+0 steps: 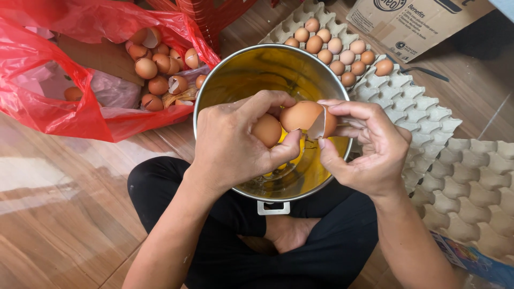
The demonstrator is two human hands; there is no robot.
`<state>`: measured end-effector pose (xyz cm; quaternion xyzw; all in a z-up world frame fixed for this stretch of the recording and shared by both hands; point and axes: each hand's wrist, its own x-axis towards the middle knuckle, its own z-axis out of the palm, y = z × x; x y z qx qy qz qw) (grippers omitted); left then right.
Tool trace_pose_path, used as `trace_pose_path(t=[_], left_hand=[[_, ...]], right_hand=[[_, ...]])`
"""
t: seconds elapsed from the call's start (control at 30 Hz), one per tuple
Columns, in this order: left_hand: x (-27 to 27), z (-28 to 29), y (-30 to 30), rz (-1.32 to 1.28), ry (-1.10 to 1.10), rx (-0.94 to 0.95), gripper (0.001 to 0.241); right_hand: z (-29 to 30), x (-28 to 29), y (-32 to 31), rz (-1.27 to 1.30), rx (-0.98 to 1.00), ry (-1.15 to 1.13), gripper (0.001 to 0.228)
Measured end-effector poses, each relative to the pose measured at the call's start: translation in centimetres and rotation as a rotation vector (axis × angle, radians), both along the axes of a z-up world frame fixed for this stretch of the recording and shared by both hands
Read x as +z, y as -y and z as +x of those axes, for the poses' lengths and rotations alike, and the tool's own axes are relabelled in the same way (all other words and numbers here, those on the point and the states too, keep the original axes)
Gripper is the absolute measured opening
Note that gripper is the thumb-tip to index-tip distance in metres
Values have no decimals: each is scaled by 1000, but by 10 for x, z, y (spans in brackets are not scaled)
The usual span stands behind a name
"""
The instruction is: Cracking numerous eggs into a large metal container while sitting on the floor.
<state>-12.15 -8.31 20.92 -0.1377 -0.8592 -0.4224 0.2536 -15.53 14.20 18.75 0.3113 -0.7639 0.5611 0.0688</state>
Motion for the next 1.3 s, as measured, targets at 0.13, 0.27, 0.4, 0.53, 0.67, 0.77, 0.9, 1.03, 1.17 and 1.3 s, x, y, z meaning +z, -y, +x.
trace_pose_path(t=[0.13, 0.27, 0.4, 0.53, 0.67, 0.77, 0.9, 1.03, 1.17, 1.3], left_hand=[[0, -1, 0, -11, -14, -13, 31], [1, 1, -1, -12, -12, -21, 31], [3, 1, -1, -22, -11, -25, 32], [5, 2, 1, -23, -4, -34, 31], [5, 3, 2, -21, -3, -42, 31], [5, 4, 2, -23, 0, -42, 31], [5, 3, 2, -23, 9, -54, 31], [5, 1, 0, -35, 23, -58, 31], [7, 0, -1, -45, 44, -67, 30], [8, -1, -4, -45, 36, -82, 31]], right_hand=[[-1, 5, -4, 45, 10, -45, 42], [-1, 7, -7, 64, 8, -74, 42], [1, 10, -6, 93, -12, -105, 41], [1, 9, -6, 100, -6, -130, 41], [1, 11, -6, 116, 2, -158, 40], [2, 12, -5, 128, 0, -181, 39], [2, 12, -6, 136, -13, -163, 39], [2, 10, -7, 118, -3, -147, 39], [1, 9, -9, 103, -1, -132, 39], [1, 9, -12, 80, -1, -114, 40]])
